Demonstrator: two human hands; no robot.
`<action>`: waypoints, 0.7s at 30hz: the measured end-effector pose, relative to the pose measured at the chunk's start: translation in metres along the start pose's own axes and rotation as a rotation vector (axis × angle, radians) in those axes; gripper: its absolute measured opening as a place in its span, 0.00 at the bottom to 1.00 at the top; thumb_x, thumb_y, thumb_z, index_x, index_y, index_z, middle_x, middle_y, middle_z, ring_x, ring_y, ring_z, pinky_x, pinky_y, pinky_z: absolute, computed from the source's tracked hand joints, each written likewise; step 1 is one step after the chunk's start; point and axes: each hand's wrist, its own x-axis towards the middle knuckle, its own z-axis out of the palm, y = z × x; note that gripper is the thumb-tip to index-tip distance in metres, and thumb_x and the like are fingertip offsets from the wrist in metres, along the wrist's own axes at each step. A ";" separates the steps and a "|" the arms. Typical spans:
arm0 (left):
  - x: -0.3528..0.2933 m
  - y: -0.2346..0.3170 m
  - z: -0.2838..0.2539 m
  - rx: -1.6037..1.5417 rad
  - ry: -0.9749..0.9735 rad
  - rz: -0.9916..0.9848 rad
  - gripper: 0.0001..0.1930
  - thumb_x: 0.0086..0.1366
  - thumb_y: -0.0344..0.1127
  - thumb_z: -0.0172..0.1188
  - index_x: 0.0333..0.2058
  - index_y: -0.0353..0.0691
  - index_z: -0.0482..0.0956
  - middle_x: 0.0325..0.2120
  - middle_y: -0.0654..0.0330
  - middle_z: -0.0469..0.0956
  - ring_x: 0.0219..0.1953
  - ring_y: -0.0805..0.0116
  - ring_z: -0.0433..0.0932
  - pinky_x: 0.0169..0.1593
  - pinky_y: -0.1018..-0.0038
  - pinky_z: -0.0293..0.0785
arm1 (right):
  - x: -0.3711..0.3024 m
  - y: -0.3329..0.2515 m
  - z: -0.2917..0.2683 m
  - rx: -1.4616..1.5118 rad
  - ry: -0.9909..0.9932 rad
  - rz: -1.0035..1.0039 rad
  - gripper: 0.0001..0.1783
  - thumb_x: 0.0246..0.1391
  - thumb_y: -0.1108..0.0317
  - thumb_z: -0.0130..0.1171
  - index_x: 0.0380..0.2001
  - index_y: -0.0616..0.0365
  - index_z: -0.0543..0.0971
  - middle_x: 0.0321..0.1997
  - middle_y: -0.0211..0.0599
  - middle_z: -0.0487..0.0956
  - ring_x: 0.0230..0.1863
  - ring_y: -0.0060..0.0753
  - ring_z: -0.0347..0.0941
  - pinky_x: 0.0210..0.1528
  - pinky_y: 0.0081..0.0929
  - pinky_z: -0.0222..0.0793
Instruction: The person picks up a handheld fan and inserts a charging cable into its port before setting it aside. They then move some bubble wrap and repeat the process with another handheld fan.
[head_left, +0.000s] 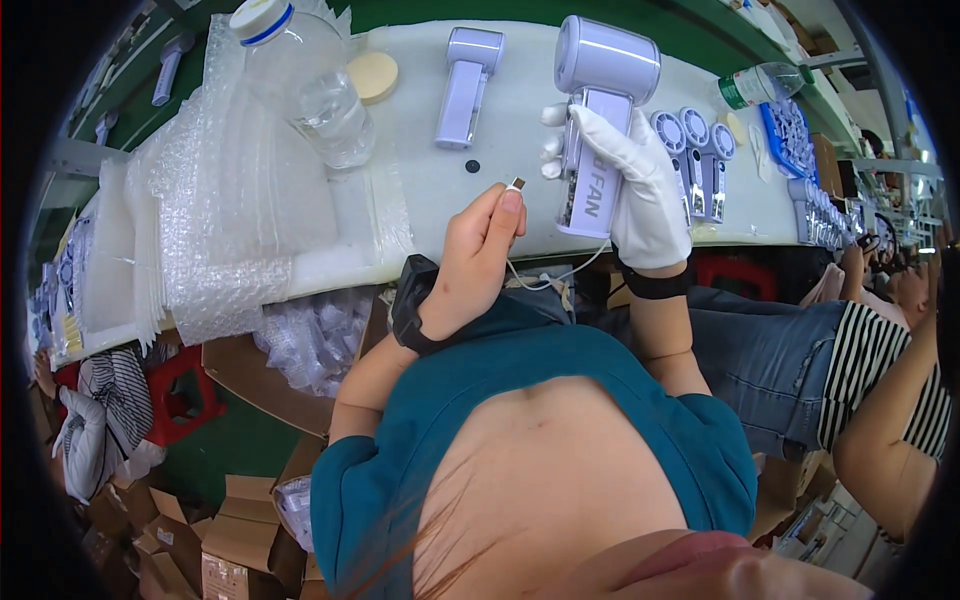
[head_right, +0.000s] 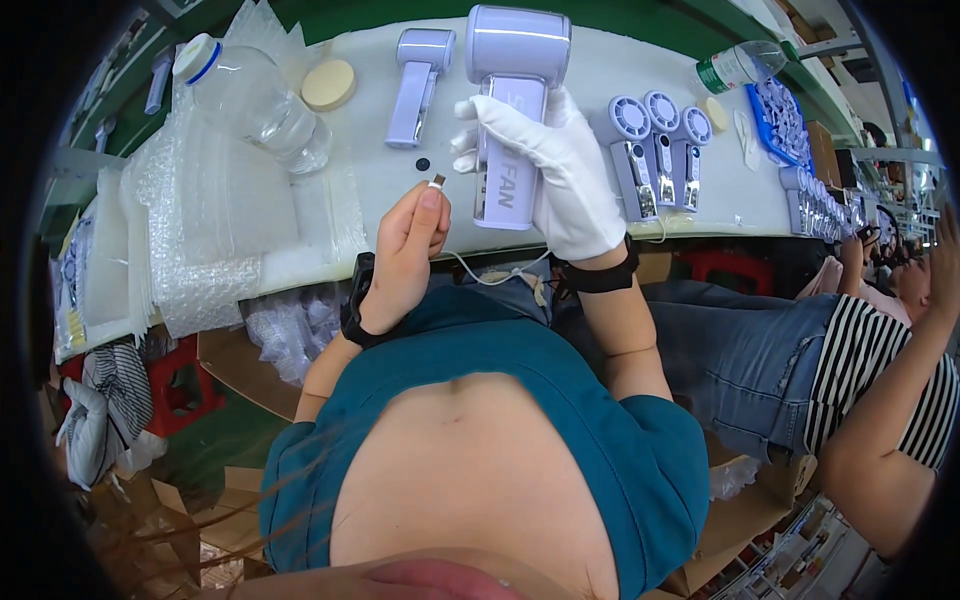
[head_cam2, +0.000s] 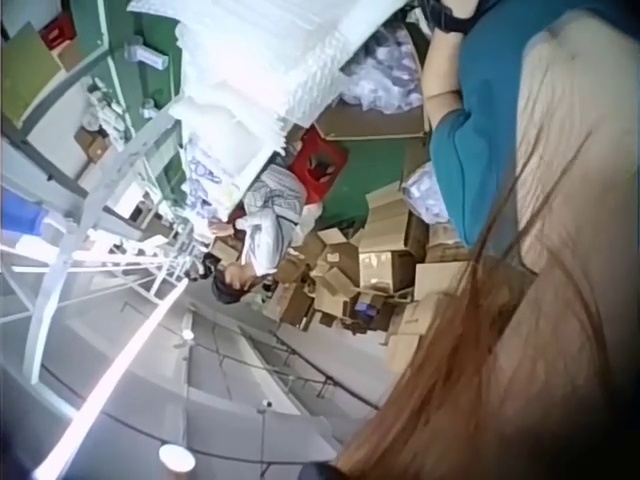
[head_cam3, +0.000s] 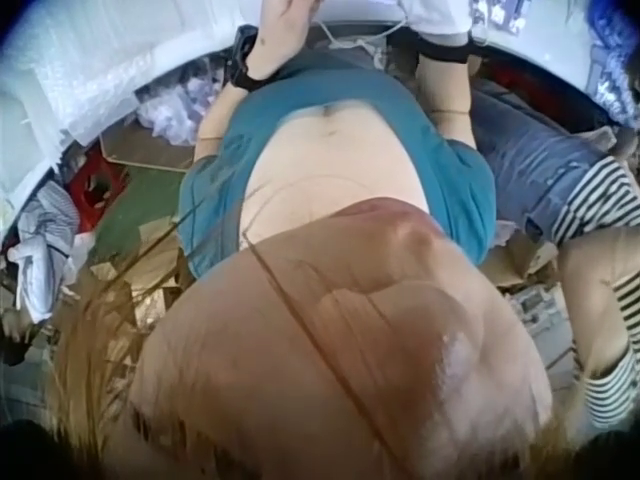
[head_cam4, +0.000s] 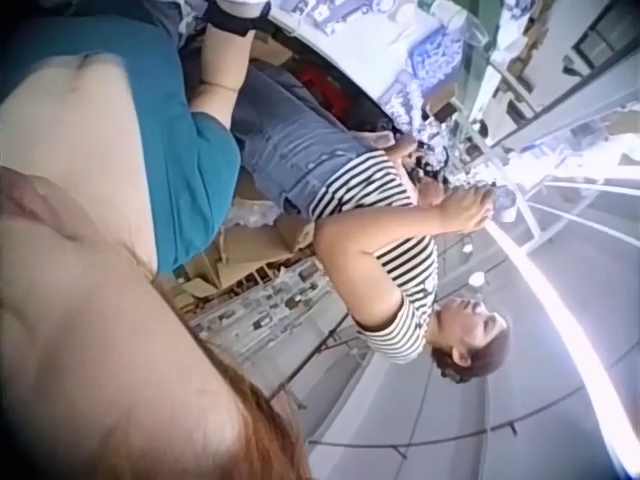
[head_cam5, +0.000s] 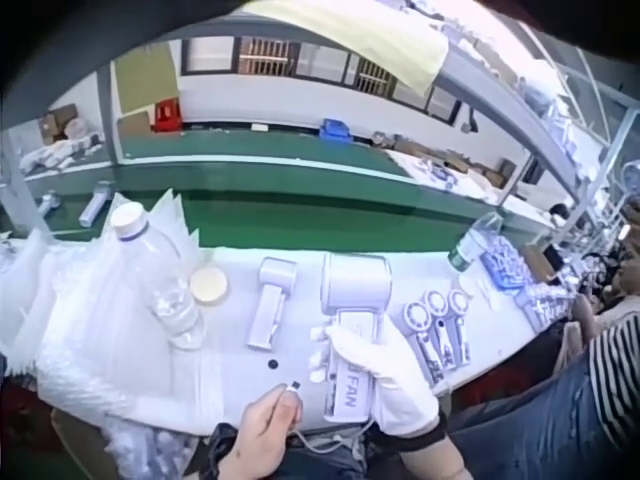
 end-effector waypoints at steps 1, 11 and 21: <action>-0.001 -0.001 -0.001 -0.005 0.001 -0.008 0.17 0.68 0.40 0.41 0.22 0.37 0.63 0.16 0.68 0.56 0.20 0.81 0.53 0.23 0.82 0.52 | 0.001 0.000 -0.001 0.048 -0.008 0.020 0.17 0.56 0.65 0.49 0.45 0.63 0.66 0.39 0.45 0.75 0.32 0.31 0.74 0.35 0.24 0.73; -0.003 -0.012 -0.014 -0.035 0.028 -0.024 0.17 0.68 0.40 0.41 0.22 0.37 0.63 0.16 0.69 0.56 0.20 0.81 0.53 0.24 0.82 0.52 | 0.031 -0.018 -0.013 0.212 -0.109 0.156 0.19 0.55 0.67 0.49 0.48 0.63 0.65 0.40 0.46 0.74 0.36 0.32 0.73 0.38 0.25 0.73; -0.008 -0.012 -0.015 -0.062 -0.131 -0.102 0.16 0.68 0.42 0.39 0.23 0.41 0.63 0.14 0.73 0.52 0.16 0.85 0.48 0.20 0.84 0.44 | 0.042 -0.012 0.000 -0.580 0.153 -0.757 0.18 0.50 0.75 0.53 0.45 0.60 0.67 0.38 0.43 0.76 0.37 0.34 0.74 0.41 0.27 0.70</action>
